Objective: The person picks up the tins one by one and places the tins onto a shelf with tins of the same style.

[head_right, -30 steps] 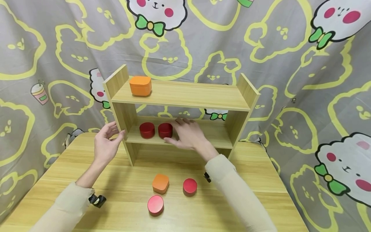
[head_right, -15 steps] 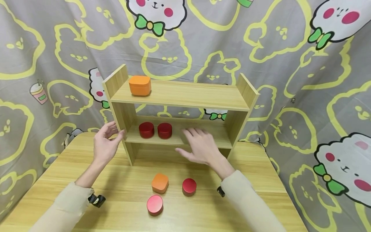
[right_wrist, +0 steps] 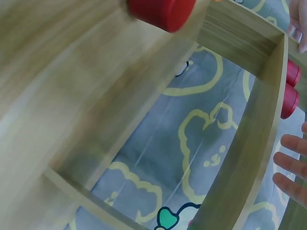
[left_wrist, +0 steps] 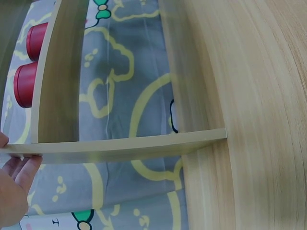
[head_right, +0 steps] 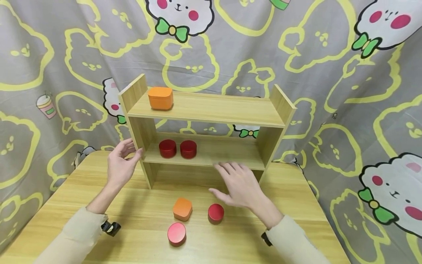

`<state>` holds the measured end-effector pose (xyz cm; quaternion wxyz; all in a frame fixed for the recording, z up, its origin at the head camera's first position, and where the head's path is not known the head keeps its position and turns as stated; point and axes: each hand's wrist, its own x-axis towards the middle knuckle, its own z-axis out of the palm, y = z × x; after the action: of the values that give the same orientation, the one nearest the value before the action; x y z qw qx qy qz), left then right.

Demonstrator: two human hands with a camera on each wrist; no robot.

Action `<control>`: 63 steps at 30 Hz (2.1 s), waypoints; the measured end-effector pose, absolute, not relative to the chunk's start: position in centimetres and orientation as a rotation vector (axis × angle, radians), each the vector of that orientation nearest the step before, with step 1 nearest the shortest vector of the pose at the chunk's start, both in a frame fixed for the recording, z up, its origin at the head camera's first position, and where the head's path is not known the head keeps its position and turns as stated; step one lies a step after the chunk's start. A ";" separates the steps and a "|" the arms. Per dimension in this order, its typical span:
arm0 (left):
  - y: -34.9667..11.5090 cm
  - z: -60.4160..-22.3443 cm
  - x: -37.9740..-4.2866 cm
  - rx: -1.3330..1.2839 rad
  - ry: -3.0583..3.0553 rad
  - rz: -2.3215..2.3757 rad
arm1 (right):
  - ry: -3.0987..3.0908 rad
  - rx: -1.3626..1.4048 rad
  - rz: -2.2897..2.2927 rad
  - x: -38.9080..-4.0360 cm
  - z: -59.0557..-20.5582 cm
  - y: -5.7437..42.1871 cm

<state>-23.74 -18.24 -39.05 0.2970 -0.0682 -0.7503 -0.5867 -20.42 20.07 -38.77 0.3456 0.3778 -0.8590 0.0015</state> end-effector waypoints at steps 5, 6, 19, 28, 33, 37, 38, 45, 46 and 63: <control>-18.2 -39.1 -23.8 -0.187 -1.989 -1.555 | -2.209 1.007 -0.010 -19.5 -39.3 20.7; -18.2 -39.1 -23.8 -0.189 -1.987 -1.556 | -2.205 1.015 -0.015 -19.3 -39.4 20.8; -18.1 -39.0 -23.8 -0.188 -1.989 -1.552 | -2.248 1.104 -0.054 -17.6 -41.2 21.4; -18.2 -39.1 -23.8 -0.179 -1.995 -1.546 | -2.293 1.139 -0.036 -17.1 -43.7 21.2; -18.2 -39.2 -23.8 -0.180 -1.998 -1.545 | -2.330 1.162 -0.060 -17.0 -44.8 20.9; -18.2 -39.2 -23.8 -0.186 -1.991 -1.548 | -2.342 1.170 -0.082 -17.0 -45.6 20.9; -18.2 -39.2 -23.8 -0.186 -1.990 -1.547 | -2.344 1.174 -0.089 -17.1 -45.8 20.9; -18.1 -39.2 -23.8 -0.187 -1.985 -1.546 | -2.392 1.182 -0.136 -17.2 -47.0 21.0; -18.1 -39.1 -23.8 -0.187 -1.983 -1.548 | -2.398 1.181 -0.146 -17.3 -47.2 21.0; -18.2 -39.2 -23.9 -0.188 -1.986 -1.557 | -2.482 1.173 -0.237 -17.9 -48.7 21.3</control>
<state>-23.86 -18.18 -39.19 0.3006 -0.0709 -0.7485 -0.5868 -17.93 21.27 -48.66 0.1919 0.4179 -0.8840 -0.0846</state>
